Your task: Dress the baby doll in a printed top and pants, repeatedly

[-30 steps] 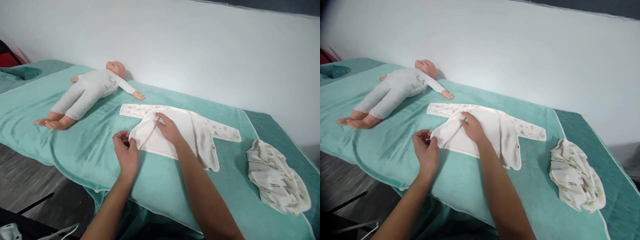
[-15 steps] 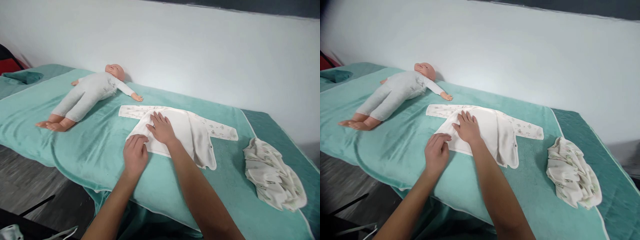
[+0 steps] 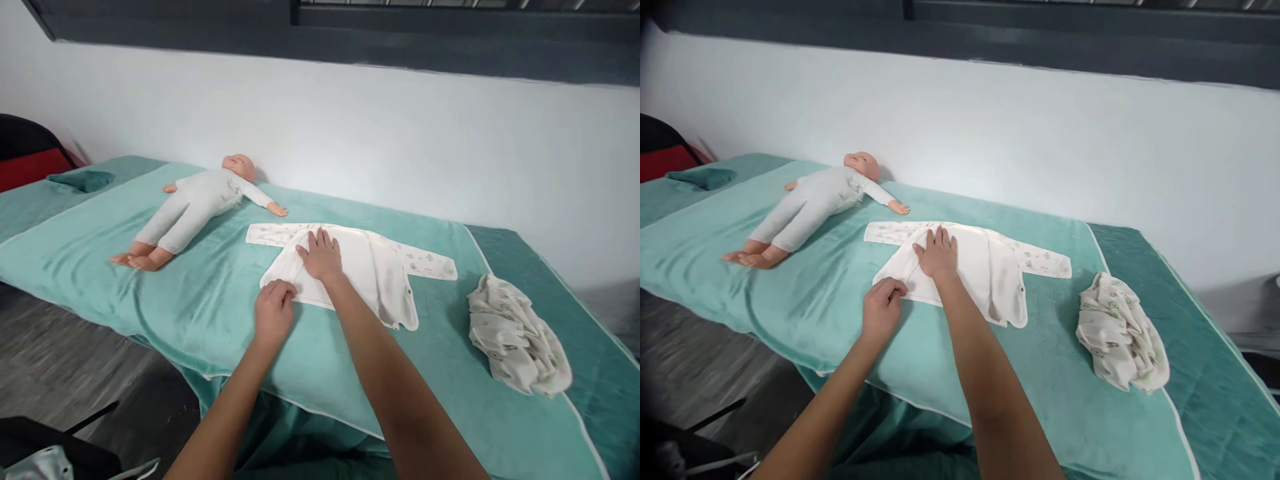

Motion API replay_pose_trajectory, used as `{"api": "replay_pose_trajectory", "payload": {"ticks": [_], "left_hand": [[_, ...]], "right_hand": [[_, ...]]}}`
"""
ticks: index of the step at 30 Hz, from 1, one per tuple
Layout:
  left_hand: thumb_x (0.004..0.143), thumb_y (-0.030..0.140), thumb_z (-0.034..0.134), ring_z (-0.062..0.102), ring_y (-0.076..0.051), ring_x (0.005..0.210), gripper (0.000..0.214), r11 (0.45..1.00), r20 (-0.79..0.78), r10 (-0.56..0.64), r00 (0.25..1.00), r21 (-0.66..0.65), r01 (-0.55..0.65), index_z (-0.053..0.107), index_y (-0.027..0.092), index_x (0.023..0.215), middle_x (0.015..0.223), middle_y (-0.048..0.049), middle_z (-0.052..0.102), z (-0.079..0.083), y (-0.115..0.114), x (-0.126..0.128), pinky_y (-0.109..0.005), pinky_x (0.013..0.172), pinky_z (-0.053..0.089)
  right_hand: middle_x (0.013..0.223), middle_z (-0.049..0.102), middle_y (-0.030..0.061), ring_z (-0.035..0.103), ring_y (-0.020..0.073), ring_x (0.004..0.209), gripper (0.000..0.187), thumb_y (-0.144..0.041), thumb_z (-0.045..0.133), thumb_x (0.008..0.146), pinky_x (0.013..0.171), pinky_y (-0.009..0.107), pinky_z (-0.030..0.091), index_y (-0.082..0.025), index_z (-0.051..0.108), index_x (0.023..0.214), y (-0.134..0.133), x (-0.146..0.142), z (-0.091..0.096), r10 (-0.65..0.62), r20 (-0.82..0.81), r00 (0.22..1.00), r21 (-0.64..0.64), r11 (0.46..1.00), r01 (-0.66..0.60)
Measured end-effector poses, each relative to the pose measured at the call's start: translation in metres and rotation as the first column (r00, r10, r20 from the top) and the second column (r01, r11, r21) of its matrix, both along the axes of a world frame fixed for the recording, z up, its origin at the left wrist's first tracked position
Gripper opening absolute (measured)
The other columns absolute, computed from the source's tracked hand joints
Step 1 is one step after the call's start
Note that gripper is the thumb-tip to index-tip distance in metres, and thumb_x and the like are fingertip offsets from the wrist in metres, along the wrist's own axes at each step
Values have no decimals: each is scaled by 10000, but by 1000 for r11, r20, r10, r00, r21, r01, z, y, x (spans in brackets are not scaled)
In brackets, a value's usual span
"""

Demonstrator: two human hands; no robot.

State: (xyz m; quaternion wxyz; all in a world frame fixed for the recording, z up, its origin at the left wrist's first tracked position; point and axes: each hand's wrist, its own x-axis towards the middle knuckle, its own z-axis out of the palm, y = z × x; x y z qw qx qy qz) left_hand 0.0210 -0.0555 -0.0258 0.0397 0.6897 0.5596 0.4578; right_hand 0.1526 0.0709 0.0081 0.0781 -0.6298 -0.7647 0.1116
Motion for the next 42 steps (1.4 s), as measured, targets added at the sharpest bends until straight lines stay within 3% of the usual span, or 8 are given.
{"api": "replay_pose_trajectory", "payload": {"ticks": [4,11,16,23,30,35,39,42], "left_hand": [[859,56,444,676,-211,932,260,999,16,-33,999,-15,33,663,196,883,938,-53,747,-2,-7,-5,-367,850,510],[964,152,443,557,-268,1355,353,994,-272,-108,956,-61,94,663,204,1235,1356,-87,684,0,-21,-6,-503,1102,424],[1020,245,403,456,-280,1454,419,994,-422,-108,900,-70,87,595,207,1391,1480,-77,590,-2,-37,-13,-551,1198,328],[1033,275,373,450,-252,1462,440,991,-458,-134,879,-81,109,578,243,1421,1538,-46,526,-7,-54,-22,-523,1215,320],[1017,272,417,473,-259,1434,413,987,-377,-152,914,-103,122,610,246,1381,1491,-41,585,-4,-54,-21,-519,1211,323],[1011,325,454,503,-247,1407,395,961,-143,-240,960,-173,214,615,259,1366,1448,-44,622,-4,-53,-29,-511,1228,312],[1019,424,442,577,-223,1338,425,920,186,-246,951,-264,290,600,255,1374,1424,-59,639,16,-37,-63,-433,1164,431],[1005,450,459,573,-234,1342,427,975,191,-93,977,-182,128,620,243,1342,1409,-66,645,43,-2,-114,-434,1178,419]], "right_hand": [[1710,93,172,74,288,1593,781,-586,129,1035,1257,507,58,-82,214,1626,-14,4,-4,29,11,1000,56,998,-30],[1703,159,159,97,258,1589,800,-589,106,1035,1260,487,77,-52,224,1617,-35,30,-9,2,28,1000,89,996,-4],[1717,108,113,72,232,1592,781,-582,102,1037,1266,457,65,-84,189,1632,-45,61,-4,-104,91,990,42,994,100],[1717,92,122,64,249,1595,753,-555,129,1047,1265,459,89,-86,200,1632,-84,75,-2,-175,142,974,48,984,170],[1699,187,133,127,291,1586,723,-538,173,1056,1258,493,148,-93,263,1618,-131,73,-6,-131,153,979,113,987,114],[1688,237,128,160,340,1575,707,-552,224,1051,1249,541,191,-121,327,1603,-176,73,-12,-116,166,979,184,979,85],[1675,265,154,160,345,1576,745,-601,237,1035,1250,590,171,-127,331,1603,-193,67,-8,-58,150,987,175,984,31],[1689,239,130,130,300,1587,741,-602,241,1034,1266,553,169,-152,277,1622,-158,45,11,57,39,998,113,992,-61]]}}
